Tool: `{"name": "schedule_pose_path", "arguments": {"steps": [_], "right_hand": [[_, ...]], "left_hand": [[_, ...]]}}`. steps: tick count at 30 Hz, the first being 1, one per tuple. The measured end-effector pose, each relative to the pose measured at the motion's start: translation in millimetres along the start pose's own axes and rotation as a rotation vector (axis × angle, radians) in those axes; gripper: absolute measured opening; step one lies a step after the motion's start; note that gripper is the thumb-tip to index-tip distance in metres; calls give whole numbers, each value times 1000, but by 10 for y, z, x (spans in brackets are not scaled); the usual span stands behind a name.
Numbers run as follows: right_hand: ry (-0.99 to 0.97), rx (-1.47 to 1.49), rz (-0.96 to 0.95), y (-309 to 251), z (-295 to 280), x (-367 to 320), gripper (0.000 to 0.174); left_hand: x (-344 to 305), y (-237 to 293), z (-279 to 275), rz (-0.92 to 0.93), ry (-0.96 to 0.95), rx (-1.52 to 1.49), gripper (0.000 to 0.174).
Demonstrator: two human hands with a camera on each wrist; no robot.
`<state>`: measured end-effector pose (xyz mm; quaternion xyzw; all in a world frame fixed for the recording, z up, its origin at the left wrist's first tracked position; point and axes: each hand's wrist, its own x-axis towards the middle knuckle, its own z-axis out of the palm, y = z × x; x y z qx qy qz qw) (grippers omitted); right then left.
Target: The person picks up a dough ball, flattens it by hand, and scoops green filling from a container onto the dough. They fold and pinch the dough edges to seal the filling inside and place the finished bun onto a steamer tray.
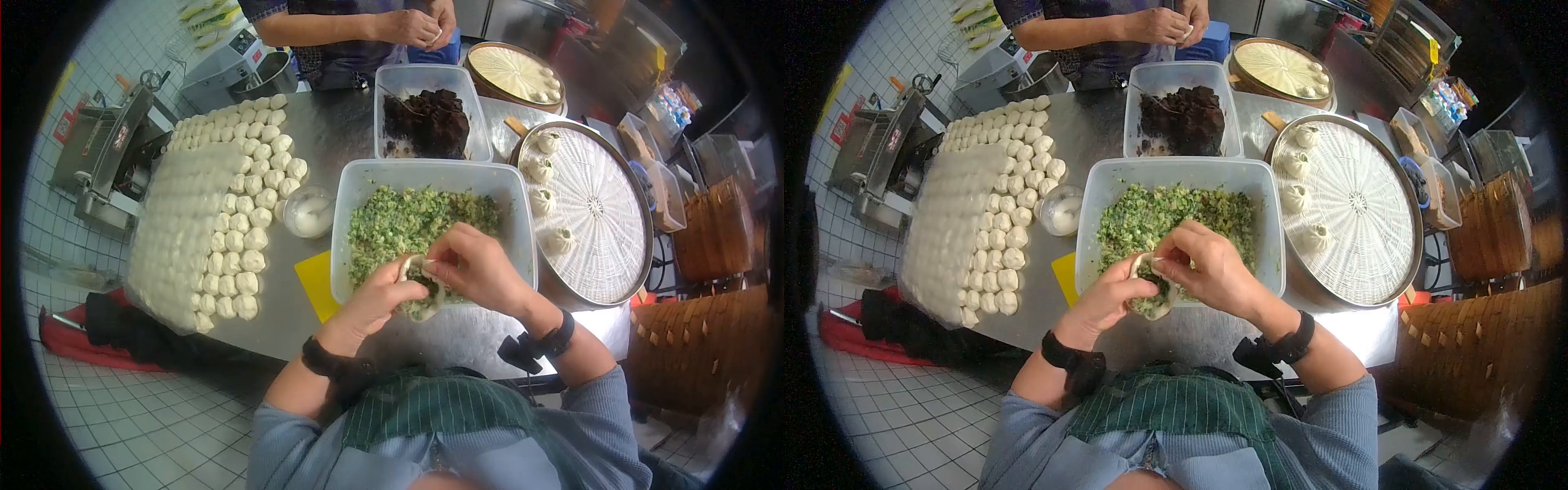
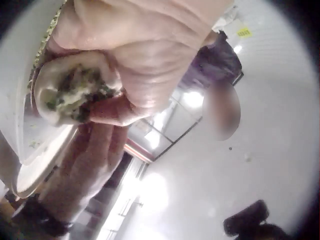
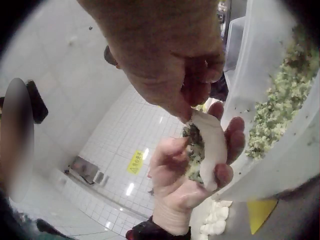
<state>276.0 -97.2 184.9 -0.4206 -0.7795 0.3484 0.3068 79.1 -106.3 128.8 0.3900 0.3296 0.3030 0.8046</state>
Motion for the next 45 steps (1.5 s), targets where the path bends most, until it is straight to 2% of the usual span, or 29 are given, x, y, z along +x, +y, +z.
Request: {"name": "schedule_pose_path", "arguments": {"steps": [1, 3, 4, 9, 11, 14, 15, 17, 19, 21, 22, 24, 26, 27, 29, 31, 32, 35, 37, 38, 40, 42, 43, 44, 45], "right_hand": [[45, 6, 15, 31, 19, 0, 14], [91, 13, 31, 56, 18, -4, 14], [101, 17, 61, 63, 9, -12, 13], [120, 94, 164, 109, 93, -36, 14], [96, -65, -15, 183, 120, -72, 15], [54, -26, -87, 74, 107, -67, 16], [53, -25, -85, 26, 104, -61, 16], [103, 21, 109, -45, 86, -27, 14], [70, 11, 76, 55, 102, -39, 15], [40, 3, 46, 97, 71, -55, 16], [53, 30, 95, 92, 36, -51, 16], [68, 58, 141, 91, 23, -39, 16], [142, 236, 250, 98, 47, -28, 15], [140, 235, 250, 100, 63, -25, 15], [54, 51, 105, 96, 104, -17, 15], [36, 45, 59, 29, 87, -3, 16], [21, 43, 17, -13, 81, -2, 17], [29, 58, 87, 50, 145, 1, 17], [42, 65, 130, 80, 149, 4, 17], [49, 52, 103, 84, 125, -10, 18], [57, 41, 79, 96, 113, -25, 18], [115, 282, 261, 129, 120, -8, 19], [124, 365, 292, 135, 144, 0, 16], [125, 364, 291, 126, 143, -1, 16], [83, 205, 198, 109, 140, -4, 15]], "left_hand": [[2, 50, -14, 3, 1, 1, 39], [-2, 154, -13, -37, -22, -491, 43], [-15, 160, -2, -36, -21, -493, 43], [-63, 144, 79, -46, 80, -291, 39], [-17, 36, 52, -33, 72, -193, 39], [44, -78, 42, 9, 38, -2, 41], [47, -97, 50, 36, 9, 91, 43], [47, -67, 49, 50, 12, 178, 45], [15, 39, 58, 61, 16, 265, 46], [-73, 210, 74, -76, 57, -131, 44], [-105, 241, 49, -77, 56, -130, 44], [-149, 294, 1, -94, -5, -421, 47], [-157, 235, 59, -70, 67, -433, 44], [-139, 183, 70, -44, 98, -348, 42], [-125, 107, 87, -17, 130, -266, 40], [-113, 66, 102, -22, 143, 13, 41], [-108, 72, 115, -23, 146, 11, 41], [-86, 63, 101, -72, 67, 154, 40], [-45, 53, 16, 96, 22, 358, 40], [-70, 68, 8, 95, 20, 359, 40], [-178, 293, 140, -45, 144, -237, 38], [-152, 188, 38, -23, 124, -267, 38], [-144, 146, 8, 0, 103, -300, 37], [-146, 114, 8, 2, 102, -299, 37], [-144, 95, 33, 9, 135, -156, 37]]}}
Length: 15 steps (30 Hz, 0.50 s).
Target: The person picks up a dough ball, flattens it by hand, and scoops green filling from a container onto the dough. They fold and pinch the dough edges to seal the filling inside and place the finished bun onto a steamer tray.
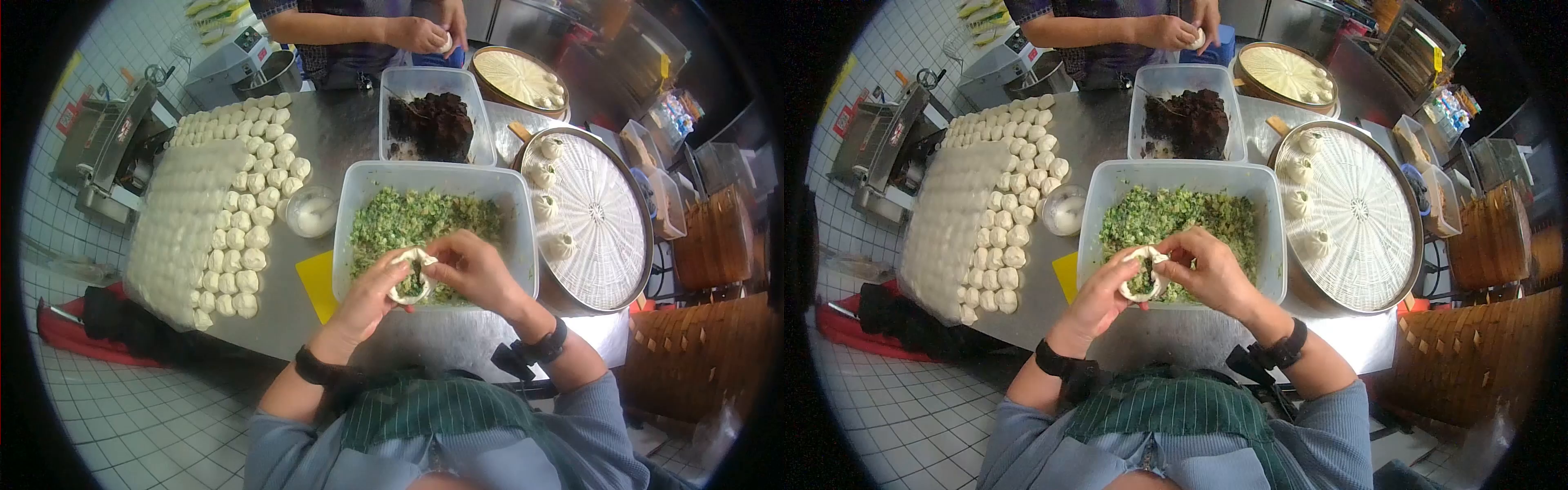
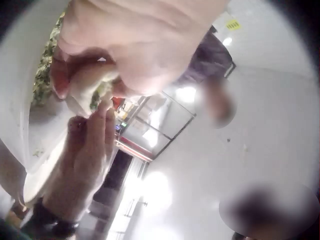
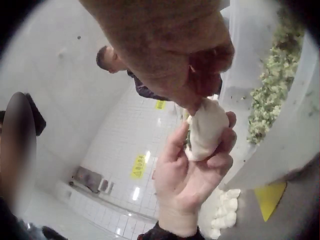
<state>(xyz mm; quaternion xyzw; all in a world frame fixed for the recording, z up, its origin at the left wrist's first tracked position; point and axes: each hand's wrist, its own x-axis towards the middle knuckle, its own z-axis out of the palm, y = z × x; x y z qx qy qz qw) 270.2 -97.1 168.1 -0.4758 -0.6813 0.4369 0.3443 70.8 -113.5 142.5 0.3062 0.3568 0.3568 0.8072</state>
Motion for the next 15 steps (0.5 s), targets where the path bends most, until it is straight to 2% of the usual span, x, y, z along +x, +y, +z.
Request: {"name": "schedule_pose_path", "arguments": {"steps": [1, 2, 4, 6, 8, 10, 12, 14, 15], "right_hand": [[-36, -159, -96, -18, -1, -6, 14], [-53, -197, -202, -34, -4, -12, 14], [-60, -172, -204, -147, -5, -32, 15], [-64, -148, -208, -185, 18, -41, 15], [-47, -77, -59, -173, 16, -17, 16], [-51, -135, -100, -95, -11, -13, 18], [-56, -193, -140, -58, -17, -18, 20], [14, 37, 35, -53, -8, -17, 22], [14, 36, 34, -40, -3, -8, 22]], "left_hand": [[6, -14, 21, 19, 31, 142, 37], [10, -10, 54, 21, 32, 141, 37], [-16, -4, 115, -23, 12, 495, 42], [15, -32, 53, -11, -41, 469, 44], [34, 18, 55, 10, -100, 448, 45], [-27, 130, 128, -6, -19, 164, 45], [-38, 129, 78, 18, -1, 80, 46], [-35, 116, 53, 46, 16, -1, 47], [-34, 92, 57, 69, 32, 7, 46]]}}
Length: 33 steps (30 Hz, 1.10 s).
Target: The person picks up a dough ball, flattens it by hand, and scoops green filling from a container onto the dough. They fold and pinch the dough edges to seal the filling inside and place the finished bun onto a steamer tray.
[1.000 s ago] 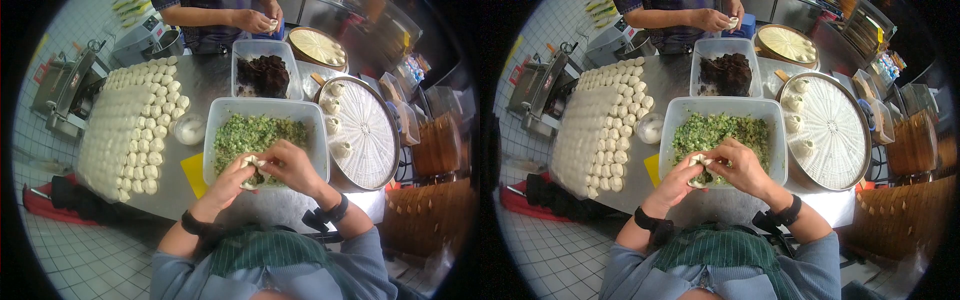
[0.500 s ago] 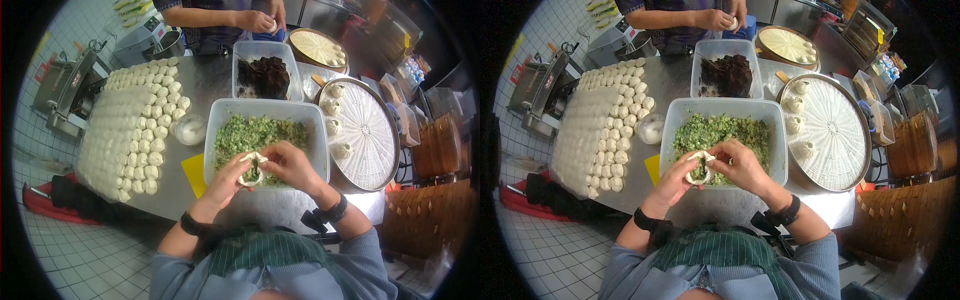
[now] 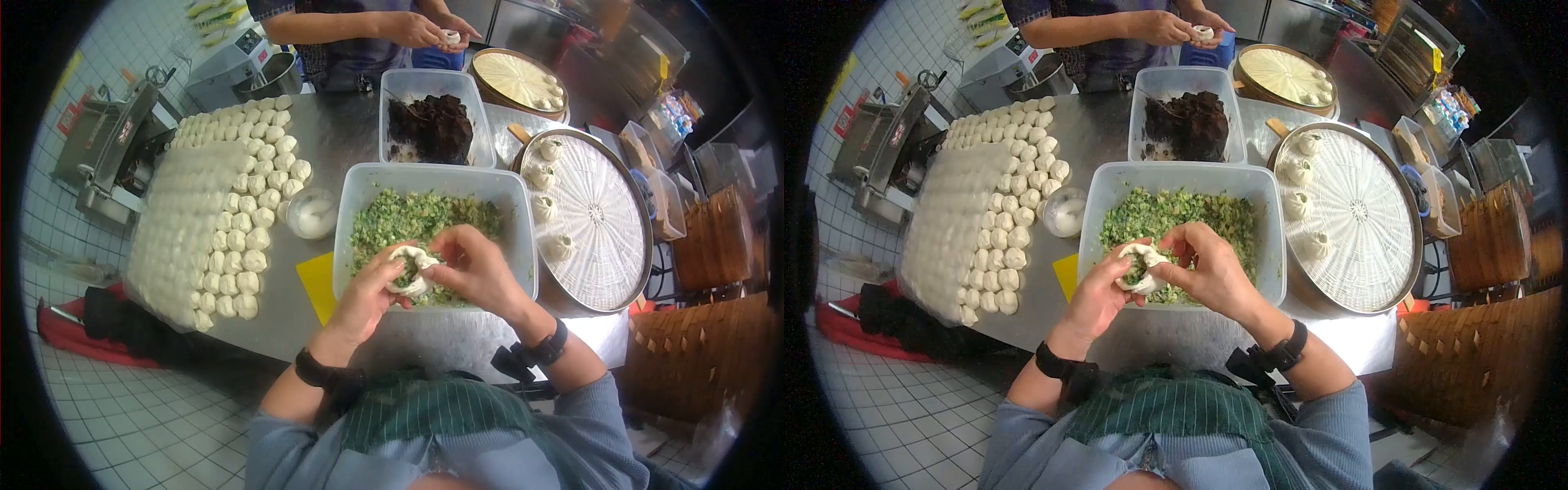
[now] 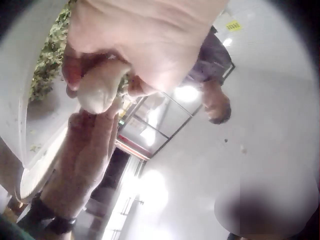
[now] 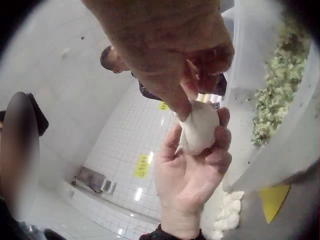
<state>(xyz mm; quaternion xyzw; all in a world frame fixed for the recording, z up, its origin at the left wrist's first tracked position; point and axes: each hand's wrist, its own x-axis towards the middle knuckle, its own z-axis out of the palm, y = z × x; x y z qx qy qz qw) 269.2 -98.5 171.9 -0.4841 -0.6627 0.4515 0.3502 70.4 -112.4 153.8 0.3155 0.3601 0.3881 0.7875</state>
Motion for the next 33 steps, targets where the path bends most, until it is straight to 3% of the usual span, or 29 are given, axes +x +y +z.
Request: {"name": "schedule_pose_path", "arguments": {"steps": [2, 4, 5, 8, 11, 13, 17, 19, 23, 25, 27, 29, 31, 33], "right_hand": [[-9, -133, -158, 20, 15, 22, 23], [-28, -170, -243, -46, 0, 12, 23], [-47, -205, -325, -80, -3, 2, 23], [-16, -166, -181, -141, 31, 0, 24], [-70, -185, -153, -74, 43, 1, 21], [-45, -189, -146, -96, 8, 7, 20], [81, -223, -114, -181, 36, 32, 17], [47, -236, -186, -136, 43, 31, 16], [-11, -276, -292, -216, 24, 17, 14], [10, -237, -243, -263, 70, 25, 15], [36, -198, -197, -230, 74, 41, 16], [-12, -312, -318, -86, 45, 53, 18], [4, -286, -234, -121, 15, 49, 19], [15, -261, -156, -171, 13, 52, 20]], "left_hand": [[4, -16, 17, 26, 16, 8, 45], [9, -14, 35, -19, 11, 416, 47], [7, -11, 54, -20, 13, 415, 47], [20, -58, 34, -97, -30, 387, 46], [83, -119, -73, 43, -142, 424, 46], [-36, 76, 94, -27, 53, 74, 46], [32, -5, -3, 28, 32, 16, 46], [23, -7, 50, 44, 89, 324, 46], [41, -4, 55, -40, -27, 530, 45], [42, 56, 97, -16, -70, 610, 45], [80, -4, 16, 14, -79, 493, 46], [78, 7, -38, 37, -92, 379, 46], [29, 87, -11, -34, 25, 9, 47], [27, 48, 41, 7, 46, 120, 46]]}}
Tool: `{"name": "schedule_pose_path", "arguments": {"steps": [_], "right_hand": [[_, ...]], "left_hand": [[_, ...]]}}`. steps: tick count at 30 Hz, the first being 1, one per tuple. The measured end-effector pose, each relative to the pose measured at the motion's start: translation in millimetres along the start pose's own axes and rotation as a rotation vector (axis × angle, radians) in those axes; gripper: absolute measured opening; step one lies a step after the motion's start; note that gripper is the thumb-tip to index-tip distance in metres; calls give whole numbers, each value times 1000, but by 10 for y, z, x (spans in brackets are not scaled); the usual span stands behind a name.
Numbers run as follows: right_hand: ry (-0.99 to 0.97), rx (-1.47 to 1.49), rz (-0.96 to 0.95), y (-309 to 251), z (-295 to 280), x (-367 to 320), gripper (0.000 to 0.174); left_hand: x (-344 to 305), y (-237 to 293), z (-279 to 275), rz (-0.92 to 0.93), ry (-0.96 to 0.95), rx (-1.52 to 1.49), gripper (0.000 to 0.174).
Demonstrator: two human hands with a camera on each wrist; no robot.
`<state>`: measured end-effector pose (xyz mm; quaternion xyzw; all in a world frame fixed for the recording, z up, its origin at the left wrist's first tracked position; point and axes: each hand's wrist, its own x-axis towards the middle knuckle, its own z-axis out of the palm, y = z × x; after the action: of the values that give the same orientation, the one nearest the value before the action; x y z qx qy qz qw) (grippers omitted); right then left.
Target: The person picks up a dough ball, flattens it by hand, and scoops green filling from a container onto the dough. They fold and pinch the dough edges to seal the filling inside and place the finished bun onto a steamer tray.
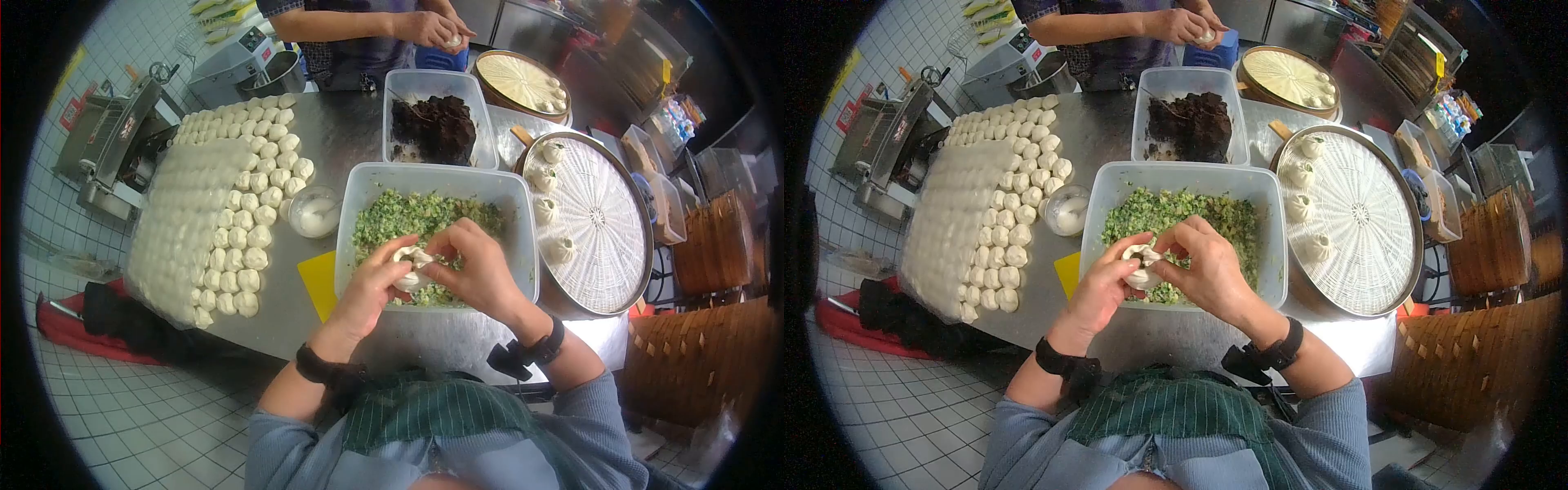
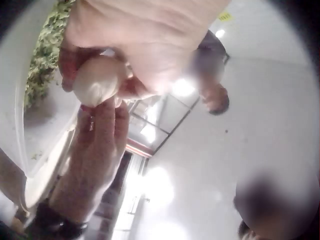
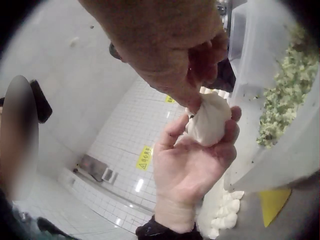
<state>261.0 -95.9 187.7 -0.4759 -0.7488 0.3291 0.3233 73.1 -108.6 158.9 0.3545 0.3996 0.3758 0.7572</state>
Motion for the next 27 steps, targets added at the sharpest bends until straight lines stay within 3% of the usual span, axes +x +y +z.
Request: {"name": "schedule_pose_path", "arguments": {"steps": [3, 5, 8, 10, 11, 13, 14, 16, 17, 19, 21, 23, 25, 27], "right_hand": [[54, 26, -2, -20, 26, 15, 20], [-36, -160, -310, 60, 27, 22, 21], [-40, -23, -182, -12, 46, -12, 21], [-42, 13, -144, -32, 85, -2, 21], [-39, 52, -102, -34, 100, 6, 21], [-62, 16, -139, 18, 60, 9, 22], [-90, -24, -174, 39, 42, 5, 23], [-80, 5, -119, -25, 8, -1, 23], [-69, 33, -66, -51, -3, 0, 24], [-71, 25, -115, -71, 57, -4, 24], [-75, 20, -165, -64, 78, -1, 24], [-157, -106, -353, -32, 65, -4, 24], [-138, -63, -316, -89, 52, -24, 23], [-117, -27, -282, -122, 58, -25, 22]], "left_hand": [[2, -17, 12, 20, 1, 241, 47], [21, -13, 7, -6, -24, 373, 48], [44, -75, -25, -112, -89, 449, 46], [98, -103, -82, 232, -210, 530, 45], [80, -78, -96, 235, -207, 532, 45], [-20, 130, -6, -93, -65, 112, 43], [-12, 117, -33, -95, -66, 111, 43], [26, 44, -122, -107, -90, -101, 58], [59, -8, -155, -106, -89, -103, 58], [101, -65, -192, -48, -127, 210, 78], [63, 8, -143, -132, -61, 336, 81], [82, 2, -129, -222, 4, 465, 85], [150, -94, -162, -15, -4, 561, 87], [186, -58, -151, -23, -47, 466, 86]]}}
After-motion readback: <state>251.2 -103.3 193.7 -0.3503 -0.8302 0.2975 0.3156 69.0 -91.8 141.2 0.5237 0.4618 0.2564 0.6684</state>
